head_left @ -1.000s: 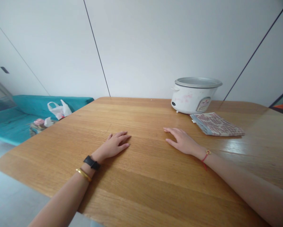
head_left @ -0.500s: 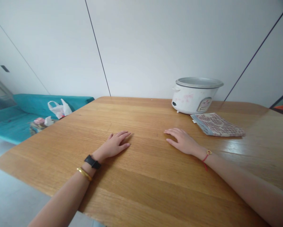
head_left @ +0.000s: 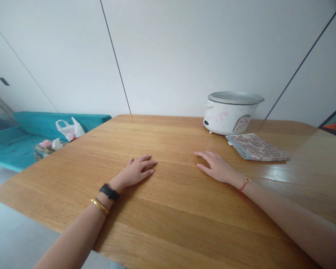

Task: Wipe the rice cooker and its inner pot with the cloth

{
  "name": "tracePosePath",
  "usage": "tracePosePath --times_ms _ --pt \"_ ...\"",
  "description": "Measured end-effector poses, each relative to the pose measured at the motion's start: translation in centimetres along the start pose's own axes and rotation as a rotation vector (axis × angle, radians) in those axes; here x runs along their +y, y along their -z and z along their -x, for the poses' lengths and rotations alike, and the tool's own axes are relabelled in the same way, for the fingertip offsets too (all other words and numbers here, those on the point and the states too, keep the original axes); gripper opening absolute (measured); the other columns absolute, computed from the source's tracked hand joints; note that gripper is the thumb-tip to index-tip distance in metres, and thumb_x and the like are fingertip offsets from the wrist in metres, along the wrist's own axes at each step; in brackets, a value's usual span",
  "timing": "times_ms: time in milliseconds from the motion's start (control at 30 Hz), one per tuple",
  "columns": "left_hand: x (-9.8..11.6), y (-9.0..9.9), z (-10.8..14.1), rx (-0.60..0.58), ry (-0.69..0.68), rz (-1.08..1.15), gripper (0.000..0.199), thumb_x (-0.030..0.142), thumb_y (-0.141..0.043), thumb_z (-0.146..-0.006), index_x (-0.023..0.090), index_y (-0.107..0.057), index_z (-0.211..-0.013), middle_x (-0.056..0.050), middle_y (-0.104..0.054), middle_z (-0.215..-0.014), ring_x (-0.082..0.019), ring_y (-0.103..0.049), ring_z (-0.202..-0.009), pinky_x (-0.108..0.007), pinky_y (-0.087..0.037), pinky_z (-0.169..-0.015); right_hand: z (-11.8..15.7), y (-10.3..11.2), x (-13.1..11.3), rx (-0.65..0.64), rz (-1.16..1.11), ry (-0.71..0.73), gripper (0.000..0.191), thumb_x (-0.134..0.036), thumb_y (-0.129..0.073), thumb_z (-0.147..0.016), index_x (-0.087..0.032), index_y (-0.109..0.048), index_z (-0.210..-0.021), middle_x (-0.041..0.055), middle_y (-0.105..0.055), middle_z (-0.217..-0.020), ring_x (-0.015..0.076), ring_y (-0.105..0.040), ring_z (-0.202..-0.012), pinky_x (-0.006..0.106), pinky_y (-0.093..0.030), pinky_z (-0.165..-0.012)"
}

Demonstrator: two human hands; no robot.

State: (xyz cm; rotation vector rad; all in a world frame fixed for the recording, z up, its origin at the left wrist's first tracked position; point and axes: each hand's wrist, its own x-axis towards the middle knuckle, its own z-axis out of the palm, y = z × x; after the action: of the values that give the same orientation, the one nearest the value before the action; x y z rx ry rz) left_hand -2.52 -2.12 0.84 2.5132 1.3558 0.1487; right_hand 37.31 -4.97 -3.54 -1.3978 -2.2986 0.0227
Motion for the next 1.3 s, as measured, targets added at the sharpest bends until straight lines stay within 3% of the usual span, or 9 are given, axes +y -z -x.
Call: tracePosePath --times_ms 133,333,467,667,1000,1067,1167,1233,1300 --pt "-0.1 -0.1 0.0 0.013 0.004 0.005 0.060 0.059 -0.045 -0.102 0.037 -0.047 -0.158 -0.008 -0.041 -0.167 -0.034 -0.037 -0.154 -0.067 -0.016 -0.126 -0.1 0.1 0.0 0.008 -0.011 0.012 0.045 -0.039 -0.052 -0.104 -0.023 -0.058 -0.145 0.0117 -0.062 -0.140 0.0309 -0.057 -0.130 0.057 -0.046 -0.113" --pt "0.0 -0.2 0.1 0.020 0.025 0.011 0.068 0.060 -0.046 -0.101 0.037 -0.034 -0.164 -0.008 -0.040 -0.168 -0.037 -0.038 -0.153 -0.070 -0.015 -0.125 -0.2 0.2 0.1 -0.011 0.000 0.058 0.031 -0.040 -0.051 -0.105 -0.024 -0.071 -0.123 0.0089 -0.064 -0.138 0.0304 -0.057 -0.130 0.058 -0.045 -0.113" --pt "0.0 -0.1 0.1 0.016 0.033 0.007 0.067 0.059 -0.046 -0.101 0.037 -0.035 -0.164 -0.008 -0.039 -0.169 -0.036 -0.037 -0.154 -0.070 -0.014 -0.125 -0.2 0.1 0.1 -0.005 -0.004 0.052 0.033 -0.040 -0.052 -0.105 -0.024 -0.069 -0.129 0.0089 -0.064 -0.138 0.0303 -0.057 -0.130 0.057 -0.045 -0.113" --pt "-0.2 -0.1 0.0 -0.012 0.002 -0.018 0.055 0.059 -0.042 -0.104 0.037 -0.055 -0.152 -0.009 -0.040 -0.168 -0.033 -0.035 -0.155 -0.066 -0.014 -0.126 -0.2 0.2 -0.2 0.001 -0.002 0.033 0.040 -0.040 -0.051 -0.105 -0.023 -0.063 -0.139 0.0103 -0.063 -0.140 0.0304 -0.057 -0.130 0.056 -0.045 -0.114" --pt "0.4 0.1 0.1 -0.005 0.033 0.007 0.066 0.058 -0.044 -0.102 0.037 -0.034 -0.164 -0.008 -0.036 -0.170 -0.036 -0.034 -0.156 -0.073 -0.013 -0.124 0.0 -0.2 -0.3 0.000 0.053 0.041 0.044 -0.038 -0.051 -0.104 -0.021 -0.059 -0.145 0.0120 -0.061 -0.142 0.0297 -0.057 -0.131 0.053 -0.046 -0.113" --pt "0.5 0.1 0.1 -0.003 0.033 -0.003 0.066 0.056 -0.045 -0.102 0.036 -0.034 -0.164 -0.008 -0.036 -0.170 -0.035 -0.035 -0.155 -0.073 -0.014 -0.124 -0.8 1.1 0.0 0.034 0.164 0.084 0.048 -0.035 -0.055 -0.103 -0.020 -0.055 -0.149 0.0123 -0.054 -0.151 0.0309 -0.050 -0.139 0.055 -0.038 -0.119" --pt "0.5 0.1 0.1 0.005 0.027 -0.012 0.065 0.055 -0.046 -0.102 0.035 -0.036 -0.163 -0.008 -0.038 -0.169 -0.035 -0.036 -0.154 -0.073 -0.016 -0.124 -3.3 6.0 1.7 0.195 0.454 0.050 0.053 -0.030 -0.063 -0.102 -0.020 -0.053 -0.152 0.0123 -0.039 -0.163 0.0352 -0.030 -0.151 0.065 -0.007 -0.126" --pt "0.5 0.1 0.1 0.013 0.028 -0.003 0.066 0.056 -0.047 -0.101 0.036 -0.037 -0.163 -0.007 -0.039 -0.168 -0.035 -0.037 -0.154 -0.074 -0.016 -0.123 -5.7 10.8 3.9 0.336 0.569 -0.129 0.065 -0.040 -0.073 -0.100 -0.014 -0.050 -0.154 0.0181 -0.030 -0.166 0.0379 -0.021 -0.153 0.065 -0.003 -0.123" --pt "0.5 0.1 0.0 0.020 0.033 0.008 0.066 0.056 -0.047 -0.101 0.036 -0.036 -0.163 -0.007 -0.040 -0.168 -0.035 -0.037 -0.154 -0.075 -0.016 -0.123 -7.9 15.4 6.4 0.342 0.575 -0.343 0.081 -0.051 -0.071 -0.101 -0.006 -0.039 -0.160 0.0284 -0.026 -0.164 0.0417 -0.014 -0.153 0.070 -0.006 -0.116"
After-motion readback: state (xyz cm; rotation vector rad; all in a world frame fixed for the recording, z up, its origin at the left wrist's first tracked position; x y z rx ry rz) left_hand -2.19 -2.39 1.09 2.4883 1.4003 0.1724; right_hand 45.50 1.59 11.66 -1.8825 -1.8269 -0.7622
